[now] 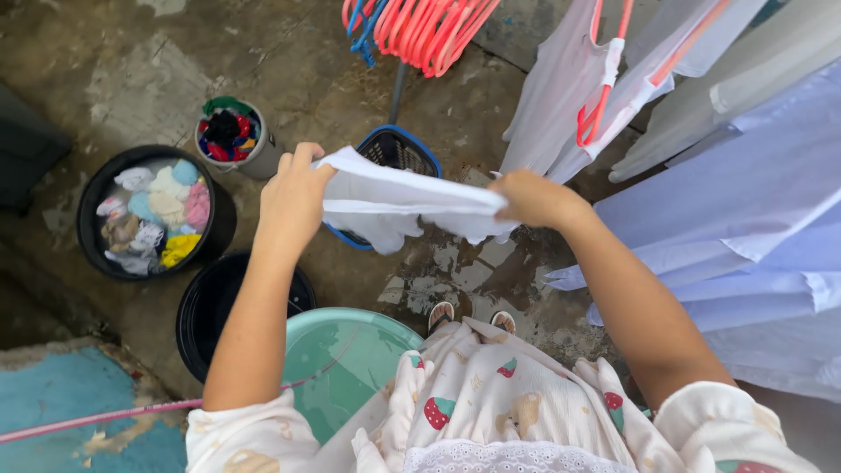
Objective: Hanging freshly washed white clothes onto hangers and placing them on a drying rack.
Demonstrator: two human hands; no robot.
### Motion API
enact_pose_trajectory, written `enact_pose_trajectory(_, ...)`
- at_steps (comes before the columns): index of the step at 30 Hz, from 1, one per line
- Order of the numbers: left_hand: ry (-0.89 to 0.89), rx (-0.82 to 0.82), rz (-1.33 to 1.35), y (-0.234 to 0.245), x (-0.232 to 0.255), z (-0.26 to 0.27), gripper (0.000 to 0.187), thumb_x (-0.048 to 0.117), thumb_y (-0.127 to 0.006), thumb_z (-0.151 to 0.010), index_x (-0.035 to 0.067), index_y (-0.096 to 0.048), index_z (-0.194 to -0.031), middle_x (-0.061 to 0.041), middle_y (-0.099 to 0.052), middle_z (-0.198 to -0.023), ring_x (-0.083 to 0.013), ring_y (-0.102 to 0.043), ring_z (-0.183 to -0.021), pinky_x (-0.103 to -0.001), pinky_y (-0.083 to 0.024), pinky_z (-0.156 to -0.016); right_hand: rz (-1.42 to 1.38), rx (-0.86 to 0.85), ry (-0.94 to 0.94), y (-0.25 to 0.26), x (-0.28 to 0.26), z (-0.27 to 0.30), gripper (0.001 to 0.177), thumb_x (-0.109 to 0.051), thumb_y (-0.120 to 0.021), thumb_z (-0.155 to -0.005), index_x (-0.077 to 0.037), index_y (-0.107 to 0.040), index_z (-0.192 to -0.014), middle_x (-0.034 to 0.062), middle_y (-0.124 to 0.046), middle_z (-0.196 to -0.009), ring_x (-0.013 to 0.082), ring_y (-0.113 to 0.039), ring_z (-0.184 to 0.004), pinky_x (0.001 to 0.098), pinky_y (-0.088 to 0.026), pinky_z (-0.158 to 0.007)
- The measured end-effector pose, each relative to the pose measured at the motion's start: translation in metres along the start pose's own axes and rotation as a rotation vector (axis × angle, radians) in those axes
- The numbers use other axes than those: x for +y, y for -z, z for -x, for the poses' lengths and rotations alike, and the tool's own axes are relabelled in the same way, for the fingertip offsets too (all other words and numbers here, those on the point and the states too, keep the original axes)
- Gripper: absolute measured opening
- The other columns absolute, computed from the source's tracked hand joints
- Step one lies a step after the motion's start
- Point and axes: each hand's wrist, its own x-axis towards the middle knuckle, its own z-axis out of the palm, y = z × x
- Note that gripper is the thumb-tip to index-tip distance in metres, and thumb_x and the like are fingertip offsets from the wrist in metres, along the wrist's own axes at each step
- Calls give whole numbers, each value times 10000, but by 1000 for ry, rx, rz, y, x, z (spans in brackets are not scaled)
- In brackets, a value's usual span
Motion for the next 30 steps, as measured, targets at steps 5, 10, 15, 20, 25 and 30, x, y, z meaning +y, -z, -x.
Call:
enact_pose_trajectory(5, 171, 304, 208, 31, 36, -6, 335, 10, -557, -954, 100, -659, -1261, -116, -594, -1357, -346, -617, -1168, -457, -531, -902, 124, 620, -27, 24, -49, 13, 407, -33, -743, -821, -145, -749, -1213, 177, -691, -998, 353, -683, -978, 431, -538, -860)
enact_pose_trajectory(10, 235, 11, 231, -150, -6, 45, 428, 171, -597, -998, -10, -546, -1383, -250, -595, -1294, -446, -610, -1052, -532, -497, -867, 278, 703, 247, -89, 43, -33, 519, 6, -655, -856, -102, -707, -1361, 128, -721, -1157, 318, -698, -1052, 470, -544, -902)
enact_pose_trajectory(15, 331, -141, 222, -123, -1, 48, 553, -86, -591, -793, 150, -636, -1291, -179, -593, -1293, -400, -612, -1134, -479, -513, -942, 82, -46, 34, -68, 41, -26, 368, -216, -790, -806, -131, -743, -1161, 163, -749, -1022, 358, -698, -966, 444, -541, -847)
enact_pose_trajectory(20, 439, 122, 992, -104, 9, -3, 481, -61, -626, -797, 55, -602, -1262, -197, -652, -1181, -394, -641, -1083, -401, -528, -881, -408, 105, 104, -12, 12, -49, 352, -300, -800, -847, -93, -742, -1126, 65, -743, -909, 201, -699, -813, 347, -540, -717)
enact_pose_trajectory(25, 184, 170, 1064, -37, 63, -24, 321, -58, -618, -868, 28, -698, -1166, -185, -682, -1085, -366, -685, -983, -343, -535, -840, -961, 695, -50, 32, 14, -112, 329, -321, -692, -982, -60, -696, -1182, 9, -673, -851, 106, -595, -606, 258, -487, -522)
enact_pose_trajectory(30, -174, 204, 445, -16, 97, -27, 181, -1, -683, -847, 50, -742, -1010, -108, -699, -1134, -334, -715, -819, -408, -587, -703, -1155, 1103, -77, 74, 39, -178, 397, -344, -672, -988, -28, -658, -1227, 35, -717, -981, 57, -651, -644, 242, -576, -509)
